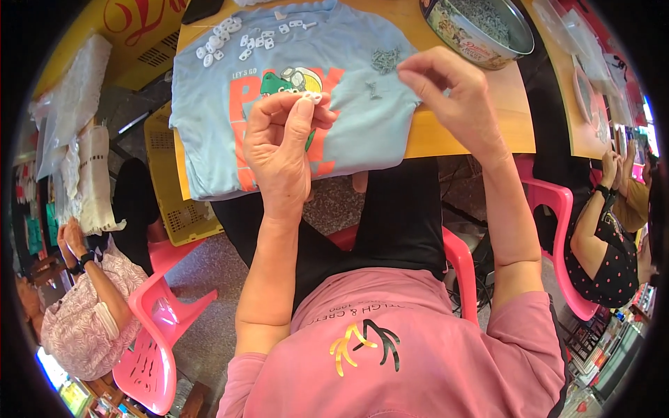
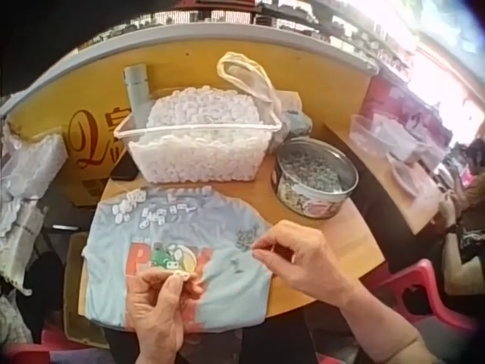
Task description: Attaching small white plastic components to a design on a t-shirt at a manual workstation.
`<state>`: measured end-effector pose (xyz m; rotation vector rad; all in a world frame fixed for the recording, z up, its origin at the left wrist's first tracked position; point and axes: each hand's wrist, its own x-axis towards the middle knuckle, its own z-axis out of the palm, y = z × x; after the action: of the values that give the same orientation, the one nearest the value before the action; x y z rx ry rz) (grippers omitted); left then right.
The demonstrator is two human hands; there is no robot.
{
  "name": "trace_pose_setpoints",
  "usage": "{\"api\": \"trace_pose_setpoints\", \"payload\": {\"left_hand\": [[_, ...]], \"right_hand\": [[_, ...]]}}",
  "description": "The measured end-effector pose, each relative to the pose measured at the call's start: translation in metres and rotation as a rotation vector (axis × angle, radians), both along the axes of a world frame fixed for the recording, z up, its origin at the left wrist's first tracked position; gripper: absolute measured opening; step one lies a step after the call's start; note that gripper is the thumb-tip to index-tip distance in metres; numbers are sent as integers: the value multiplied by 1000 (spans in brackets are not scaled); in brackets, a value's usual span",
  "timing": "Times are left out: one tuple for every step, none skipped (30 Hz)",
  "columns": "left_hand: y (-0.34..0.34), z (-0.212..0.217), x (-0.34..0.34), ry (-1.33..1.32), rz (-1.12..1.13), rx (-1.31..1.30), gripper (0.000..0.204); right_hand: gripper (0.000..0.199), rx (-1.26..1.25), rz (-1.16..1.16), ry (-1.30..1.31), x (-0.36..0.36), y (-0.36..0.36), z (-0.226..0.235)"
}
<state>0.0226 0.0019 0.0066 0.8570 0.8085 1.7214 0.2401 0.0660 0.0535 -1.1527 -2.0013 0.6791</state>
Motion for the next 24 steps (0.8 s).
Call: {"api": "trace_pose_setpoints", "payload": {"left_hand": [[0,0,0,-3,-1,1,7],[0,0,0,-5,1,-4,7],[1,0,0,3,3,-6,7],[1,0,0,11,5,-7,7],[1,-1,0,11,6,-11,7],[1,-1,0,18,-4,-12,7],[2,-2,0,24,-14,-12,7],[1,-2,0,23,-14,-14,7],[1,-2,0,38,-9,-20,7],[1,-1,0,54,-3,-27,7],[1,-1,1,53,-2,-29,7],[1,-1,1,46,-9,-18,7],[0,-1,1,39,-15,-7,7],[0,-1,1,37,-14,-9,7],[0,-2,1,46,-16,-13,7],[0,-2,0,55,-17,-17,7],[-1,-1,0,54,-15,-18,7],[-1,-1,1,50,-16,-17,7],[-1,-1,1,46,-17,-16,8],[-1,-2,0,44,-15,-16,8],[-1,-2,0,49,-21,-12,8],[-1,-3,-1,53,-27,-8,8],[-1,-3,-1,52,-25,-9,8],[-1,-2,-1,48,-28,-9,8]], "right_hand": [[11,-5,2,-2,0,-3,-2],[10,54,42,-95,-1,-6,-4],[9,114,82,-187,-2,-8,-6],[9,110,84,-187,-3,-9,-10],[9,148,73,-210,-5,-9,-13],[9,187,62,-234,-7,-10,-15],[9,184,63,-234,-8,-9,-16],[8,251,60,-270,-9,-7,-18],[8,318,57,-305,-10,-5,-19],[8,315,59,-306,-10,-5,-19],[8,335,61,-332,-11,-4,-19],[8,355,63,-358,-11,-4,-20],[8,353,65,-359,-11,-5,-20],[8,320,65,-357,-11,-5,-20],[8,287,65,-355,-11,-6,-19],[8,286,67,-356,-10,-6,-19],[8,262,80,-345,-10,-7,-18],[9,238,93,-333,-10,-7,-17],[9,238,95,-335,-9,-7,-16],[10,222,140,-319,-8,-7,-14],[12,205,185,-303,-7,-7,-13],[12,204,187,-303,-6,-7,-13],[13,197,166,-297,-5,-7,-13],[15,190,145,-290,-5,-8,-14]]}}
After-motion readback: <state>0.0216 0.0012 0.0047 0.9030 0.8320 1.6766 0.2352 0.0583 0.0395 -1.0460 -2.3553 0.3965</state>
